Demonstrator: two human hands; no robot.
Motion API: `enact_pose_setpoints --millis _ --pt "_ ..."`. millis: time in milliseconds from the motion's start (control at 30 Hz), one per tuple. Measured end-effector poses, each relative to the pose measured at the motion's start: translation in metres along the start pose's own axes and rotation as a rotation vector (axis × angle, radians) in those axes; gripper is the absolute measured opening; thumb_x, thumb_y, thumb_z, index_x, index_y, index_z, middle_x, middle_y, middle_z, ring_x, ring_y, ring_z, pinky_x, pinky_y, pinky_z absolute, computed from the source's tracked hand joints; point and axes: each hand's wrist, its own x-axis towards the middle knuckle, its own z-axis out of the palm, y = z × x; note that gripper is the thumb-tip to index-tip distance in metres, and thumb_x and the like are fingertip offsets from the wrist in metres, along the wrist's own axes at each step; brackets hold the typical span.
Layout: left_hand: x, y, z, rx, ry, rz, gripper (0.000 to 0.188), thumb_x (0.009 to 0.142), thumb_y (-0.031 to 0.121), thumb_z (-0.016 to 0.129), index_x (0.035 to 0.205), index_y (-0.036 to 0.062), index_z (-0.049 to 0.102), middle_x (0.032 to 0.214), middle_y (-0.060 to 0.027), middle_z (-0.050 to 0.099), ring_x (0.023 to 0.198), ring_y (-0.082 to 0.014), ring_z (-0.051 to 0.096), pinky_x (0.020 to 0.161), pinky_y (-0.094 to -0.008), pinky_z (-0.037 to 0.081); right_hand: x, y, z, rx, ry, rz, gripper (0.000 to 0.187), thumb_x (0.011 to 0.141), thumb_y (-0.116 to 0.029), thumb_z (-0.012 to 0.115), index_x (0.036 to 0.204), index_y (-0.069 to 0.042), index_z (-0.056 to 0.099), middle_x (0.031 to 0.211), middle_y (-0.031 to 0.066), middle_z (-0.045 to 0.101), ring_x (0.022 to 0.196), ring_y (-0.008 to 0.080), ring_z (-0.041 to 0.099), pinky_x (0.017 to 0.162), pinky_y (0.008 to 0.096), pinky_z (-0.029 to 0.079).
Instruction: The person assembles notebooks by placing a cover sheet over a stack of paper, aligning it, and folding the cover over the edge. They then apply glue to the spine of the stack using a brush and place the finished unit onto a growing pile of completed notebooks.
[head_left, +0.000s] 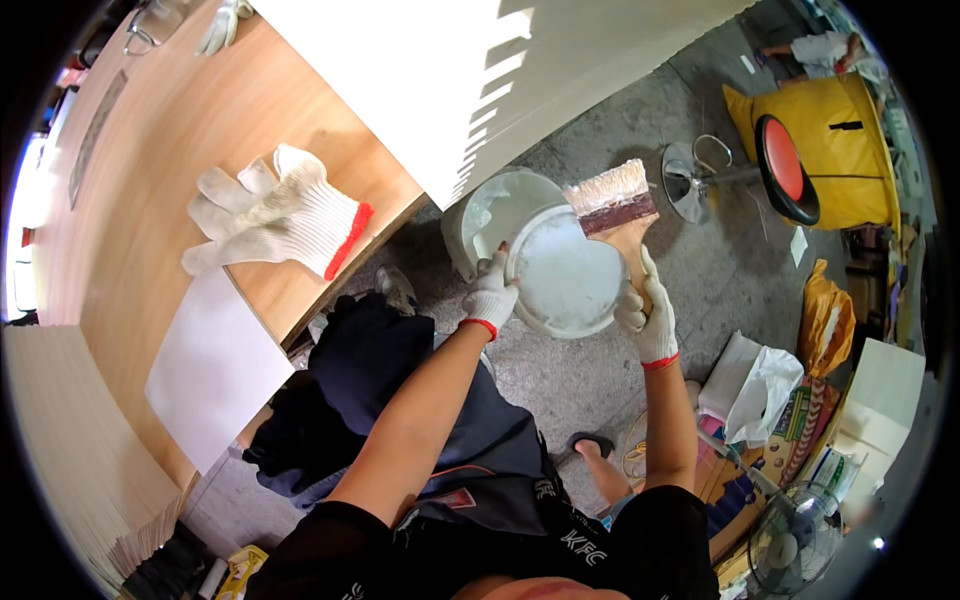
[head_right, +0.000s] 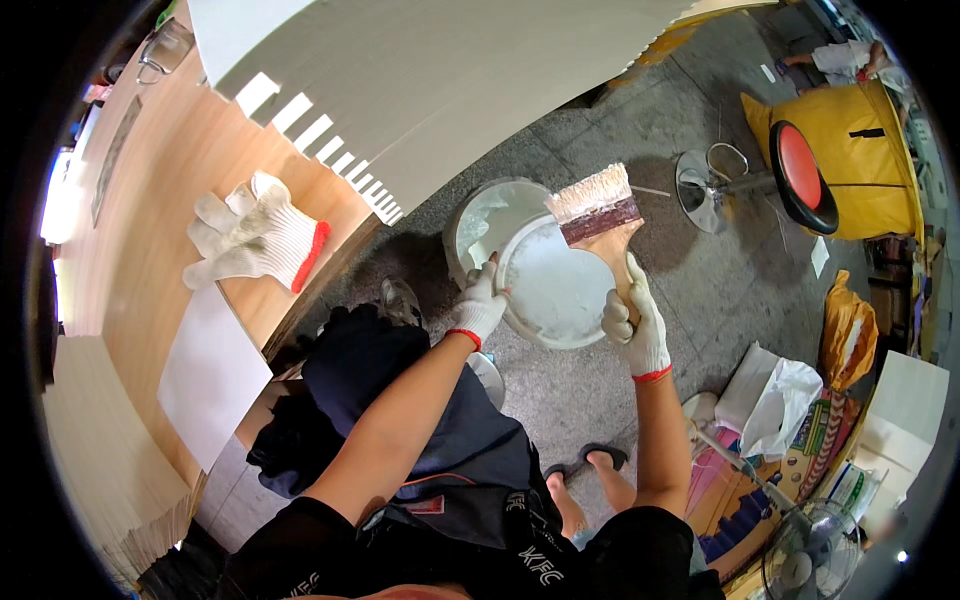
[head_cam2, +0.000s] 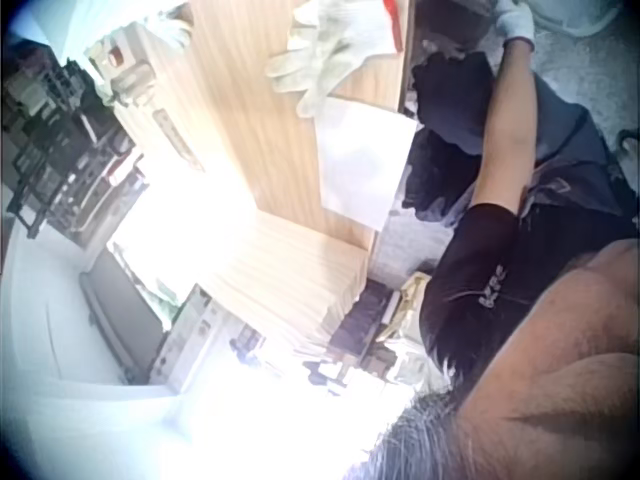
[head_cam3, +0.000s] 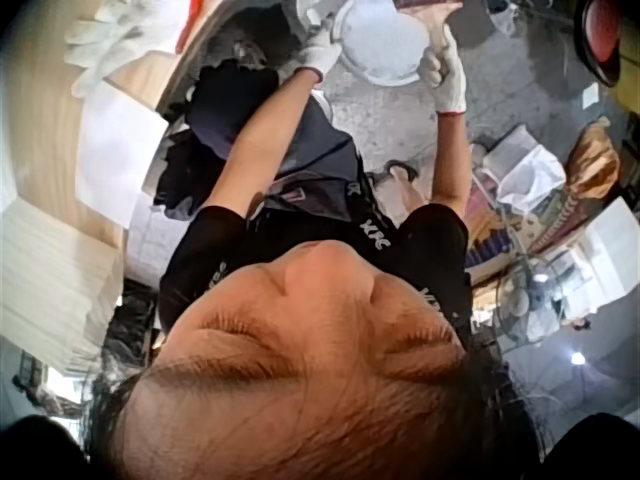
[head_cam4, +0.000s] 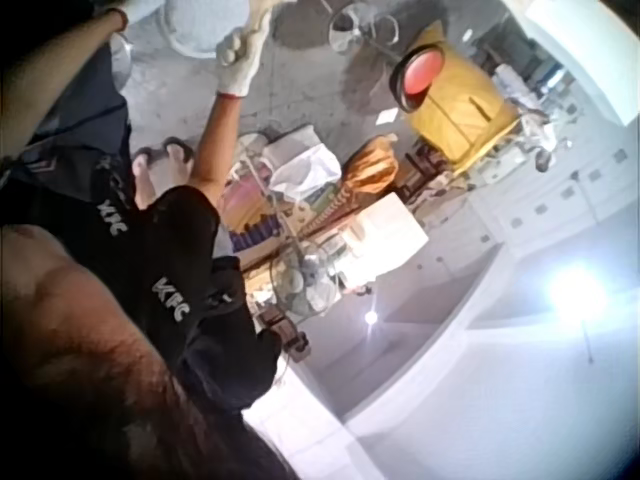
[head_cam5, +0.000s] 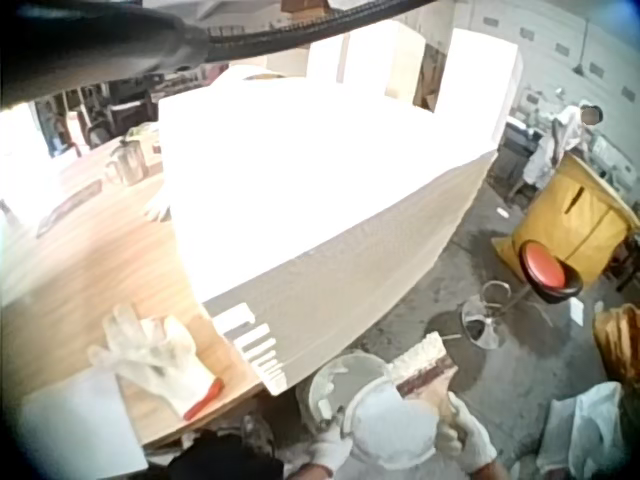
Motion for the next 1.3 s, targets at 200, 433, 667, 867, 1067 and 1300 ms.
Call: enact_pose_setpoints --millis 200,433,667,867,1067,1300 --pt "-0.004 0.007 0.007 0.224 -0.302 0.134 0.071 0.089 0.03 0.063 0.152 0.0269 0.031 0.14 -0.0158 0.042 0.123 -0.0376 0.052 0.1 -0.0479 0.045 0.012 0.004 0.003 -0.1 0.051 0.034 0.044 0.102 -0.032 0.047 0.145 -0.025 0.045 0.068 -0.0032 0.04 0.044 0.0044 0.029 0.038 0.0201 0.027" --pt "-0.001 -0.009 0.029 0.474 -0.57 0.328 0.071 0.085 0.029 0.063 0.15 0.0246 0.034 0.14 -0.0182 0.045 0.12 -0.0387 0.056 0.096 -0.0532 0.048 0.115 0.053 0.008 -1.559 -0.024 0.069 0.044 0.092 -0.034 0.059 0.13 -0.011 0.061 0.121 0.015 0.068 0.111 0.0261 0.065 0.097 0.0347 0.048" --pt "-0.006 0.006 0.017 0.496 -0.619 0.335 0.067 0.084 0.027 0.063 0.146 0.0174 0.039 0.138 -0.0188 0.047 0.124 -0.0378 0.055 0.096 -0.0542 0.048 0.209 0.162 0.003 -2.16 0.109 0.282 0.032 0.093 -0.028 0.049 0.119 -0.014 0.064 0.112 0.0155 0.07 0.105 0.0335 0.068 0.086 0.0472 0.055" --pt "-0.007 -0.002 0.022 0.499 -0.547 0.445 0.061 0.083 0.027 0.061 0.139 0.0063 0.046 0.133 -0.025 0.049 0.117 -0.0424 0.056 0.1 -0.0478 0.047 0.221 0.172 -0.024 -2.163 -0.08 0.335 0.04 0.091 -0.027 0.051 0.126 -0.016 0.065 0.123 0.0158 0.066 0.114 0.0334 0.064 0.095 0.0438 0.051" --pt "-0.011 0.003 0.014 0.484 -0.53 0.38 0.061 0.082 0.024 0.063 0.139 0.0108 0.048 0.13 -0.0256 0.05 0.112 -0.0432 0.06 0.092 -0.0506 0.051 0.177 0.089 -0.003 -1.938 -0.217 0.289 0.045 0.091 -0.034 0.055 0.131 -0.015 0.061 0.129 0.0139 0.064 0.117 0.0324 0.062 0.098 0.0406 0.047" --pt "0.002 -0.011 0.037 0.462 -0.557 0.365 0.056 0.079 0.024 0.064 0.131 0.0046 0.054 0.129 -0.0276 0.054 0.115 -0.0425 0.058 0.093 -0.0482 0.05 0.078 0.035 -0.019 -0.927 -0.02 0.21 0.043 0.096 -0.026 0.058 0.137 -0.012 0.056 0.081 0.0003 0.057 0.068 0.0098 0.053 0.059 0.0246 0.043"
